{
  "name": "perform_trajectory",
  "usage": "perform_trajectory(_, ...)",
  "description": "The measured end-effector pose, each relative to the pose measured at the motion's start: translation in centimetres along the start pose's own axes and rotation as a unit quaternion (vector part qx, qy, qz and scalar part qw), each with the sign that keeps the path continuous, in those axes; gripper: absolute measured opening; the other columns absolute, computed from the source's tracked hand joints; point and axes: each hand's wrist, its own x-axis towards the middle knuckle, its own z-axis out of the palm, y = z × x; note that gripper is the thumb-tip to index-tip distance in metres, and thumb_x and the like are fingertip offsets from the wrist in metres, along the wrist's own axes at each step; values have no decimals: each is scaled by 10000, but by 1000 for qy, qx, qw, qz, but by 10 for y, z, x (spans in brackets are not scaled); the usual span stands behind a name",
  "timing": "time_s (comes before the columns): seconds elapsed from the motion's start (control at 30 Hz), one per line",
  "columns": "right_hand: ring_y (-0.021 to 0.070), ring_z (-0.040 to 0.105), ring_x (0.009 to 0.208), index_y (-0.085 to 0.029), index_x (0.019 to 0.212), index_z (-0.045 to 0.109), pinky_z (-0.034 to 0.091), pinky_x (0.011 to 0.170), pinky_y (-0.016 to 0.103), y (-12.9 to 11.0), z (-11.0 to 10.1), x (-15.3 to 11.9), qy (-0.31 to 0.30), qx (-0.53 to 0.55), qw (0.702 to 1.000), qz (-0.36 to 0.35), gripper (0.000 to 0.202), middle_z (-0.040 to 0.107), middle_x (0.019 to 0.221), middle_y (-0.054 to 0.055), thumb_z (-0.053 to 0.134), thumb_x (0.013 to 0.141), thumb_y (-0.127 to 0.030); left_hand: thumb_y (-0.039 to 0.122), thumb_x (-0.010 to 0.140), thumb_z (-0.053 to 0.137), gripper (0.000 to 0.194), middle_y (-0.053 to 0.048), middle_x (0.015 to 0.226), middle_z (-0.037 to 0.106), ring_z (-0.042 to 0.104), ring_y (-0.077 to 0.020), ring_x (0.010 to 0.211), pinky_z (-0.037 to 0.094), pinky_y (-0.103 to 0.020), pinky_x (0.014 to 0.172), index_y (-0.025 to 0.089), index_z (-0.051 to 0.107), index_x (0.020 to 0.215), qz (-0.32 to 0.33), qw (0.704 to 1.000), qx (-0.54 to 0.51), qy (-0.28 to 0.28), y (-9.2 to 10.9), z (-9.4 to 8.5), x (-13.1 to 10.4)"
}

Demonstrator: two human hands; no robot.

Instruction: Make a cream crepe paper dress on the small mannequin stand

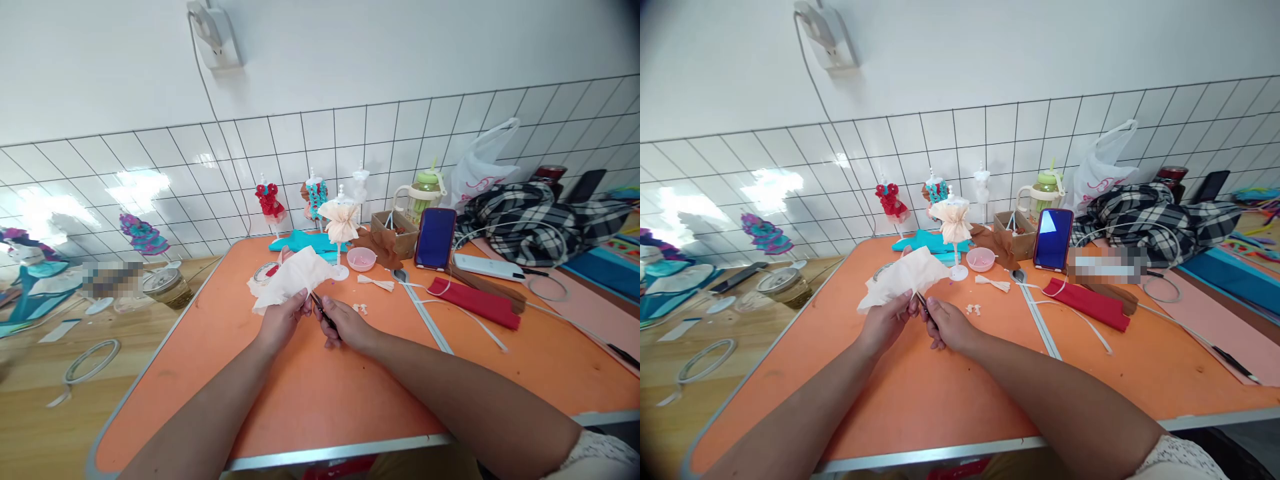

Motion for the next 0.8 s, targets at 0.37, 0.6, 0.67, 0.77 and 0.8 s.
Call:
perform_trajectory(0.37, 52, 303, 357, -206, 783, 428, 491, 405, 224, -10, 1, -3, 44, -32, 998, 16, 461, 323, 474, -98, 274, 885, -629, 326, 764, 626, 185, 23, 586, 520, 487, -125, 588, 402, -262, 588, 180, 555, 675, 49, 994, 68, 63, -8, -3, 1)
perform_trajectory(0.6, 59, 303, 396, -199, 778, 433, 484, 391, 208, -9, 1, -4, 36, -49, 998, 22, 472, 295, 482, -91, 274, 884, -631, 350, 809, 581, 265, 7, 623, 533, 505, -127, 641, 416, -254, 631, 165, 552, 622, 45, 985, 157, 52, -7, -3, -2)
perform_trajectory(0.67, 58, 296, 388, -201, 774, 431, 481, 384, 210, -9, 0, -4, 39, -48, 998, 20, 471, 286, 477, -94, 278, 882, -633, 345, 803, 588, 251, 6, 625, 538, 511, -130, 647, 426, -257, 640, 163, 557, 634, 43, 986, 153, 44, -9, -1, -2)
perform_trajectory(0.77, 56, 280, 373, -202, 764, 426, 482, 383, 218, -10, 0, -3, 49, -35, 998, 30, 476, 277, 461, -101, 286, 873, -644, 325, 797, 594, 217, 12, 616, 532, 508, -125, 626, 425, -254, 617, 165, 546, 659, 58, 991, 107, 50, -10, 0, -1)
perform_trajectory(0.8, 55, 274, 370, -202, 761, 425, 484, 387, 220, -10, -1, -3, 48, -27, 998, 33, 479, 277, 455, -103, 288, 869, -648, 320, 795, 595, 206, 14, 612, 528, 504, -122, 617, 420, -251, 603, 166, 542, 669, 65, 992, 88, 58, -10, -1, 0)
